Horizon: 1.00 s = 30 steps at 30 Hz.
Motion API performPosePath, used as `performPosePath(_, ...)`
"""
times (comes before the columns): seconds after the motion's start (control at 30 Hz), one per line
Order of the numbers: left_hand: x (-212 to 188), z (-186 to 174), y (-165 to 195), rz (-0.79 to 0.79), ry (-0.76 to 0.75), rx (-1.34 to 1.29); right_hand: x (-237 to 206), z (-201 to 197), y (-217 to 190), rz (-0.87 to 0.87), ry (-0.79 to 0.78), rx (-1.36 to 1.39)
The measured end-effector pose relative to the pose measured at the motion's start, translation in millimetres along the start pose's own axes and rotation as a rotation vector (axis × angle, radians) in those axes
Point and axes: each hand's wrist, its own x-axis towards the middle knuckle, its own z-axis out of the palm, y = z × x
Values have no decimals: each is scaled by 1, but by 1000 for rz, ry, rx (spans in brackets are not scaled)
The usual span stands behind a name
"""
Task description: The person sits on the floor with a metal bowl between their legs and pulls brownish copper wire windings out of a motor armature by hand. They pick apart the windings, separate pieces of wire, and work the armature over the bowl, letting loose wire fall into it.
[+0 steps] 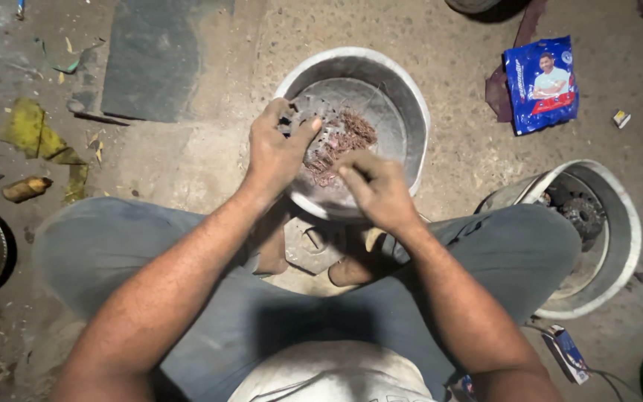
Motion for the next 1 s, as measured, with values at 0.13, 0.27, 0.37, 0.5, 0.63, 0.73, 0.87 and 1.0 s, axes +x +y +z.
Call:
performPosePath(0.13,1,2,-3,-134,-4,-75,0,-1,4,375,162,-115)
performPosePath(0.27,1,1,-5,-66,12,-61,2,-14,6,63,-12,-57)
performPosePath(0.37,3,-1,-4,-84,12,-79,4,-21,7,263,47,-163)
performPosePath(0.5,4,-2,3,-61,46,-22,1,-22,4,300,228,-145)
performPosePath(0.63,3,-6,5,-198,20,-183,3,-29,-1,196,-228,-236)
performPosePath(0.73,1,-8,4,-99,3,-181,7,-30,-5,262,29,-520)
performPosePath(0.87,-3,-4,2,-38,-6,-85,1,-7,-11,-145,126,-322)
performPosePath(1.0,-8,0,3,-234,-139,-87,-2,8,-8,265,29,6)
